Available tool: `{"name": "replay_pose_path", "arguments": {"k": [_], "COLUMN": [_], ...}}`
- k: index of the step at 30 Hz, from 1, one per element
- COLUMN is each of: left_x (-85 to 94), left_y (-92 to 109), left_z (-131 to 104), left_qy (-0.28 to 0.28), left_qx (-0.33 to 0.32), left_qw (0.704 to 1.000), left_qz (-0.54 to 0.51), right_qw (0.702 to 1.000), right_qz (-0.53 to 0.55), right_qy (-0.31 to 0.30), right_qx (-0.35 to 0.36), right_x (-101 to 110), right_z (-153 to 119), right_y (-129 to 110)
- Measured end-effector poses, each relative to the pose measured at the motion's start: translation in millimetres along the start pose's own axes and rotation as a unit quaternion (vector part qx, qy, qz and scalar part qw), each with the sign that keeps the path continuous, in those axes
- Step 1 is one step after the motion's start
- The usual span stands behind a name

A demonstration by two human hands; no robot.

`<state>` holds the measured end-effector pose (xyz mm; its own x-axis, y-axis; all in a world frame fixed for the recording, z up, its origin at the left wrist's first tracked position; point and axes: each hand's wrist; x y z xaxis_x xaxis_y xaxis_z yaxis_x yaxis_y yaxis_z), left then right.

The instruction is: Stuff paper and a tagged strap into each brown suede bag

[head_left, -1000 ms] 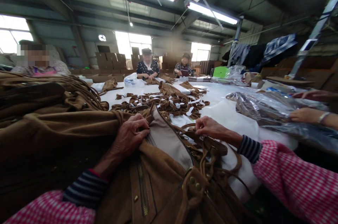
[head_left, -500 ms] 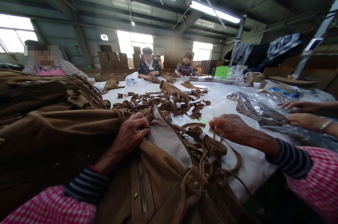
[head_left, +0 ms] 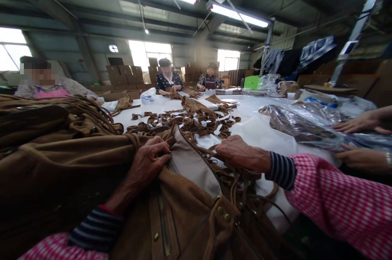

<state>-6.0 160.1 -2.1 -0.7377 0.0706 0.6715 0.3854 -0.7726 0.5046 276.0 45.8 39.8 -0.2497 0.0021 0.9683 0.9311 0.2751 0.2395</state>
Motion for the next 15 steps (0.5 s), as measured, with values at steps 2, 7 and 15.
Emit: {"name": "replay_pose_path", "arguments": {"k": [2,7,15], "left_x": [0.4,1.7,2.5], "left_y": [0,0,1], "left_z": [0,-1,1], "left_qy": [-0.001,-0.006,-0.009], "left_qx": [-0.003,0.006,0.007], "left_qw": [1.0,1.0,1.0], "left_qz": [0.002,0.002,0.013], "right_qw": [1.0,0.997,0.997], "right_qz": [0.004,0.039,0.057], "right_qy": [0.003,0.049,0.038], "right_qx": [0.0,0.042,0.031], "right_x": [-1,-19,-18], "right_z": [1,4,11], "right_y": [5,21,14]}}
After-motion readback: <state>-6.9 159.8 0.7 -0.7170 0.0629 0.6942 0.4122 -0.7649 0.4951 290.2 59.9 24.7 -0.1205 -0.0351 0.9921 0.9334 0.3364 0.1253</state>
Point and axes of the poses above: each hand's wrist, its own z-axis towards the middle knuckle, its own x-axis out of the back of the hand, y = z × x, and after that the axes turned 1 degree about z, right-handed
